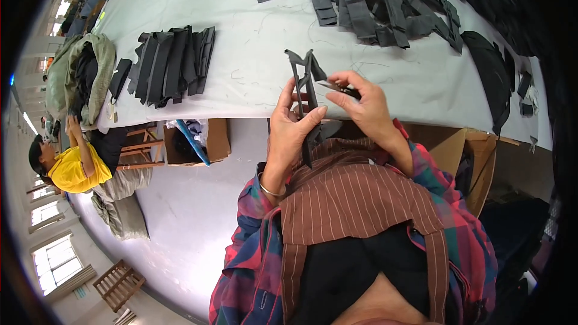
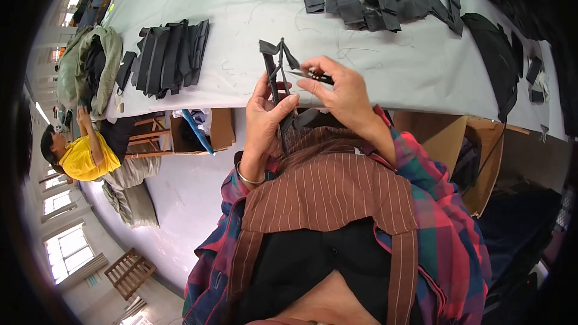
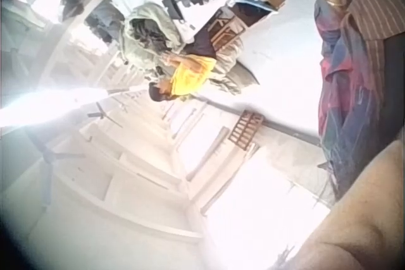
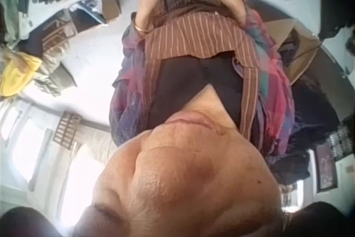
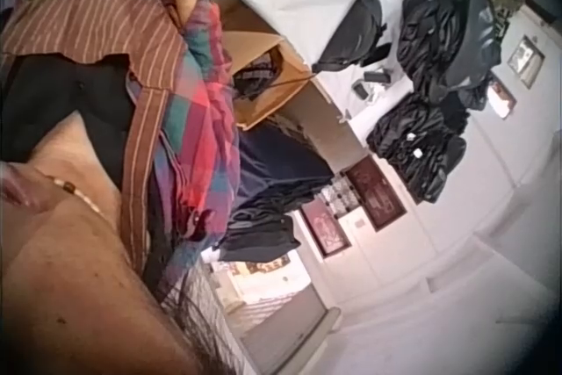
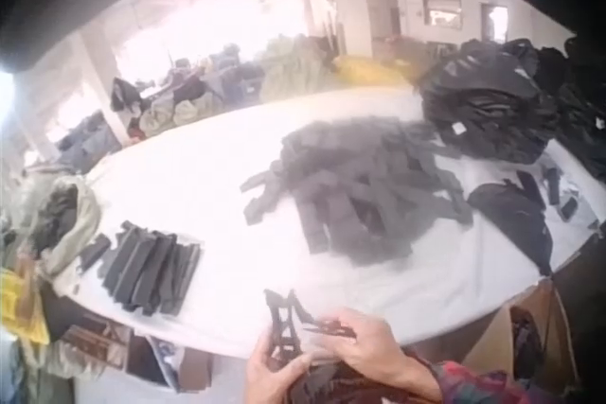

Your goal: Trimming loose threads and inspecting black fabric straps using small snips.

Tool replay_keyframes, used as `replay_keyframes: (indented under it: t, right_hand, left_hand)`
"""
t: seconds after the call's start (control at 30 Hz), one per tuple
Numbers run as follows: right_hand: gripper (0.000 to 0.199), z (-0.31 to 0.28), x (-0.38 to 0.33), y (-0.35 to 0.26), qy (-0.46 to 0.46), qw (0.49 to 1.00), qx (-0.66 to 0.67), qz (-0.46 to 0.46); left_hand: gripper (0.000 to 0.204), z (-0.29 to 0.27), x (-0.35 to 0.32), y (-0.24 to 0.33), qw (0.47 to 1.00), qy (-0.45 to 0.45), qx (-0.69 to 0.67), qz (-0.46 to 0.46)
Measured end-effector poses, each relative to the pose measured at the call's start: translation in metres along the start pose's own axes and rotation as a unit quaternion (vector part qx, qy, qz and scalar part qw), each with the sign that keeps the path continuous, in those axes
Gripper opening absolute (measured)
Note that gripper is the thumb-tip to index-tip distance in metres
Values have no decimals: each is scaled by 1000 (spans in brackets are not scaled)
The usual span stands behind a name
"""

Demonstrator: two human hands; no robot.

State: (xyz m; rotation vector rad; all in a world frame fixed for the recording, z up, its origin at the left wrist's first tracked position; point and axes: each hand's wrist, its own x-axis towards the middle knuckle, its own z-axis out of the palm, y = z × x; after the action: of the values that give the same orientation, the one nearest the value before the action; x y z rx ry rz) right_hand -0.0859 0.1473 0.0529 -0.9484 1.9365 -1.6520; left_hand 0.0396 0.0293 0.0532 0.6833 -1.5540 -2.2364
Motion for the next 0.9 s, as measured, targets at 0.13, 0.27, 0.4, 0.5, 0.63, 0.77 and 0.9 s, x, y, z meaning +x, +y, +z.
replay_keyframes:
  t: [0.13,0.27,0.4,0.5,0.63,0.77,0.9]
  right_hand:
    - [29,-12,13,-13,26,979,-166,-111]
    - [23,-14,21,-16,36,947,-246,-202]
    - [17,-13,25,-14,51,928,-276,-246]
    - [15,-14,24,-15,41,925,-281,-252]
    - [18,-18,21,-10,20,930,-291,-225]
    - [16,-15,18,-5,47,982,-139,-121]
    - [30,-11,10,-6,-16,999,51,-9]
  left_hand:
    - [78,-2,0,-3,1000,2,7,10]
    - [78,-5,0,-7,999,-5,39,18]
    - [77,-3,-2,-4,1000,-10,25,13]
    - [74,4,-4,1,1000,-8,-5,-3]
    - [70,3,-4,-3,1000,-6,-1,-5]
    - [64,1,0,-8,1000,4,-13,-4]
    - [51,2,5,-9,999,39,-8,8]
